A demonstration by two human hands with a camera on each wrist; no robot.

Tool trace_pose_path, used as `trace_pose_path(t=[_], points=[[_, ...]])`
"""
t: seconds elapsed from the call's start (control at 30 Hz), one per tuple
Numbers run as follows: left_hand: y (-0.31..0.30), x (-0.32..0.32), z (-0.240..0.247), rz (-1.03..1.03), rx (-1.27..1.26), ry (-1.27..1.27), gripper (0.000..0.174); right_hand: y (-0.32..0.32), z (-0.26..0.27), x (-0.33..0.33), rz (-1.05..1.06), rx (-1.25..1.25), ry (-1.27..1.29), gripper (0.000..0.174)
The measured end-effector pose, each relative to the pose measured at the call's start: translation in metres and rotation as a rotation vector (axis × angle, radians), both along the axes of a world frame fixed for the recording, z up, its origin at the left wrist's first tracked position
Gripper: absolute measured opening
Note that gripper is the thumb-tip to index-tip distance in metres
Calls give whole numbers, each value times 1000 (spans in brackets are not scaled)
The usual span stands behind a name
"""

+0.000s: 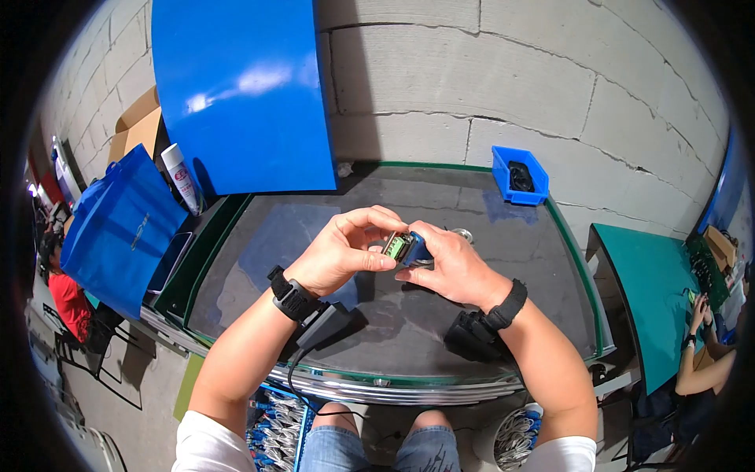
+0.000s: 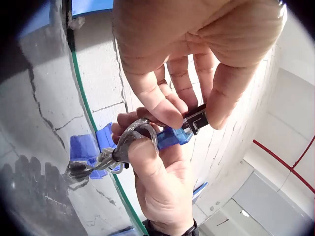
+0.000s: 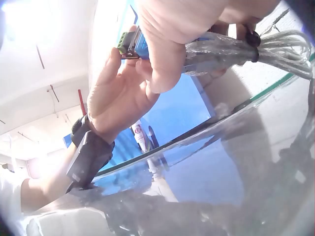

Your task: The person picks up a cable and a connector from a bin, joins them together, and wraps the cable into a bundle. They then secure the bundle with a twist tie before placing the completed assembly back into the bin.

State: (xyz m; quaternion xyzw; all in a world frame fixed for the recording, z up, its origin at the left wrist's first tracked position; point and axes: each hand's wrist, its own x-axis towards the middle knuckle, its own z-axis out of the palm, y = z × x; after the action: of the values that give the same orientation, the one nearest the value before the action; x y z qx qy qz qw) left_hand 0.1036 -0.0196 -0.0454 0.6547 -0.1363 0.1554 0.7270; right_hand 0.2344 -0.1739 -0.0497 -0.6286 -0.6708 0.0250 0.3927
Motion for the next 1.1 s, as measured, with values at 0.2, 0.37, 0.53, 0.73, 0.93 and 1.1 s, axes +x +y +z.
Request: trace_pose_path(t=[0.2, 0.37, 0.53, 0.73, 0.93, 1.1], points=[[-4, -3, 5, -13, -52, 51, 42, 3, -4, 1, -37, 52, 0, 41], [-5, 2, 0, 129, -84, 107, 34, 2, -6, 4, -170, 32, -154, 41], [2, 5, -4, 275, -87, 167, 27, -2, -1, -5, -229, -63, -201, 37], [0, 2, 0, 320, -148, 149, 27, -3, 4, -10, -239, -55, -166, 30], [1, -2, 2, 122, -104, 35, 37, -3, 1, -2, -115, 40, -50, 23], [1, 0, -1, -98, -82, -20, 46, 2, -1, -3, 37, 152, 13, 22]])
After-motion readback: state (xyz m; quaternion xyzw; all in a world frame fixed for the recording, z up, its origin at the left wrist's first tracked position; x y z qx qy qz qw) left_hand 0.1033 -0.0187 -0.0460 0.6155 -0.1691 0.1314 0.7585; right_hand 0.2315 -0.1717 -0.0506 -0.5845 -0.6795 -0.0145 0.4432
